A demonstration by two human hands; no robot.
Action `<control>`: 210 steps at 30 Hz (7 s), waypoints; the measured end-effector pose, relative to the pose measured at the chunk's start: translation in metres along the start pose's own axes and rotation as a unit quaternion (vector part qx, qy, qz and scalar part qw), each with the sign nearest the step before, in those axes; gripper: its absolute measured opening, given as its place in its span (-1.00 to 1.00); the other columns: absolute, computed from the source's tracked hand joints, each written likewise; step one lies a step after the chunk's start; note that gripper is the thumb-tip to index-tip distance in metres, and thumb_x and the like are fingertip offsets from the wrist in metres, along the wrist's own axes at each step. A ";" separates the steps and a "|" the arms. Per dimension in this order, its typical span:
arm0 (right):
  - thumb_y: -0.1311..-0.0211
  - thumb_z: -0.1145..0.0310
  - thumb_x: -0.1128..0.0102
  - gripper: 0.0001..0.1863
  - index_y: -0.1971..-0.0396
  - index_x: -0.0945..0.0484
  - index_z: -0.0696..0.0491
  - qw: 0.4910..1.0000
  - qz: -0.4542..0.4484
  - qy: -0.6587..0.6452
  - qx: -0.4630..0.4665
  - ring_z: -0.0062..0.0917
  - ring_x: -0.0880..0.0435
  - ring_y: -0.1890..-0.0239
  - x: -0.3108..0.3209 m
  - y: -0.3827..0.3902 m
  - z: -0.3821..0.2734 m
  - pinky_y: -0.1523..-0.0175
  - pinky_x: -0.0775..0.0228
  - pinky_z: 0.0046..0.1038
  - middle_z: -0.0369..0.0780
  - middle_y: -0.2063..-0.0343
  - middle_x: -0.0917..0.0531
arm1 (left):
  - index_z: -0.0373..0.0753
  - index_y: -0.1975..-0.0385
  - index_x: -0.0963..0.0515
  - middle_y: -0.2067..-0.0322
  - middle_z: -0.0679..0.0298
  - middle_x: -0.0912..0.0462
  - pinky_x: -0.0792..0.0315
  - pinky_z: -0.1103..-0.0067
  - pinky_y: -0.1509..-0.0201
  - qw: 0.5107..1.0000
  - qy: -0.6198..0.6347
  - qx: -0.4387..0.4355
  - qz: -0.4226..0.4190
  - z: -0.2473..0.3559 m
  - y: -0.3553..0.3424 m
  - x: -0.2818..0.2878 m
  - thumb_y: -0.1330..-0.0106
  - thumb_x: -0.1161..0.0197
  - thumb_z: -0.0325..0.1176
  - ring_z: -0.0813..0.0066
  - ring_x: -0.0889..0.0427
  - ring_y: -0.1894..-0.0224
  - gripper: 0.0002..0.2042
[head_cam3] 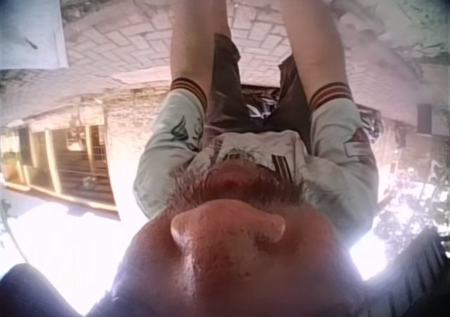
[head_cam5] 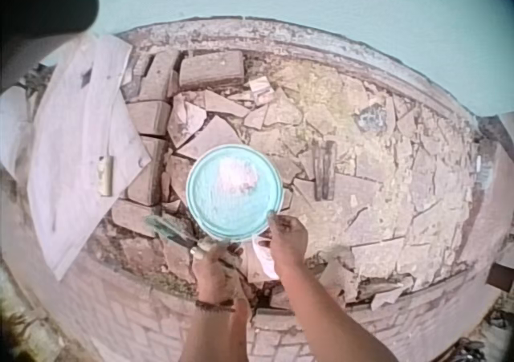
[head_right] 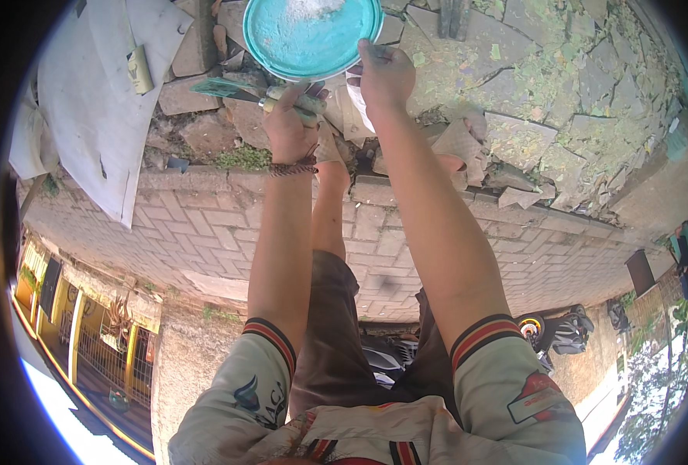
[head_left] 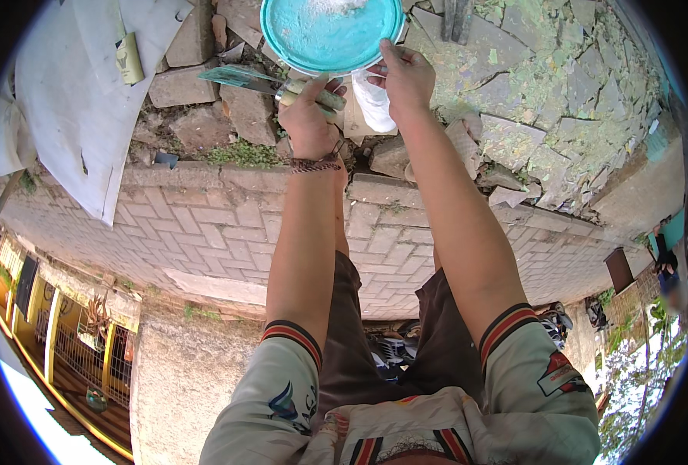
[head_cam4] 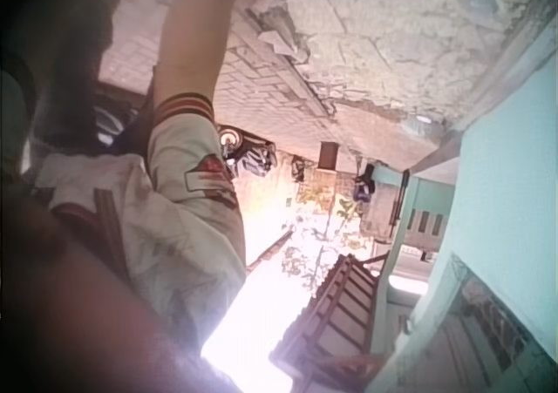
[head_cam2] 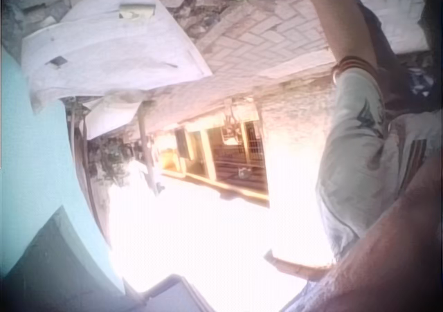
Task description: The person applies a light blue plaster-like substance to a wall using a putty knife and a smaller scraper. They repeatedly scoop material from a bucket, transfer it between tools, and smooth it onto the wall surface.
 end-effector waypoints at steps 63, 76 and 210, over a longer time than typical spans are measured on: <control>-0.02 0.19 -0.36 -0.69 0.34 -0.66 0.12 0.913 -0.001 0.330 0.241 -0.38 -0.65 0.45 0.004 -0.085 -0.119 0.29 -0.46 -0.37 -0.12 0.50 -0.69 | -0.32 0.21 -0.43 0.11 0.11 -0.55 -0.50 0.31 -0.07 0.985 0.107 -0.052 -0.128 0.063 0.038 -0.092 -0.16 -0.22 -0.59 0.22 -0.57 0.07 -0.79; -0.06 -0.03 -0.28 -0.45 0.24 -0.45 0.21 0.721 -0.082 0.658 0.201 -0.22 -0.69 0.27 0.003 -0.011 0.055 0.28 -0.58 -0.28 -0.03 0.32 -0.61 | -0.37 0.10 -0.33 0.01 0.05 -0.48 -0.40 0.09 -0.19 0.979 0.050 0.011 -0.199 0.082 0.037 -0.095 -0.22 -0.12 -0.56 0.07 -0.49 -0.10 -0.75; -0.20 0.24 -0.04 -0.72 0.29 -0.61 0.12 0.758 -0.151 0.594 0.221 -0.06 -0.59 0.12 1.434 -0.699 -1.131 -0.02 -0.41 -0.15 0.03 0.27 -0.64 | -0.32 0.47 -0.57 0.48 0.27 -0.60 -0.45 0.51 0.35 0.816 -0.491 -0.134 -0.273 -0.759 0.576 -1.653 0.17 -0.42 -0.45 0.47 -0.56 0.47 -0.77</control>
Point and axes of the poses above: each hand's wrist, its own y-axis away from the middle knuckle, its own x-axis out of the back of the hand, z = x × y, the point moved 4 cm from there along -y, towards the middle knuckle
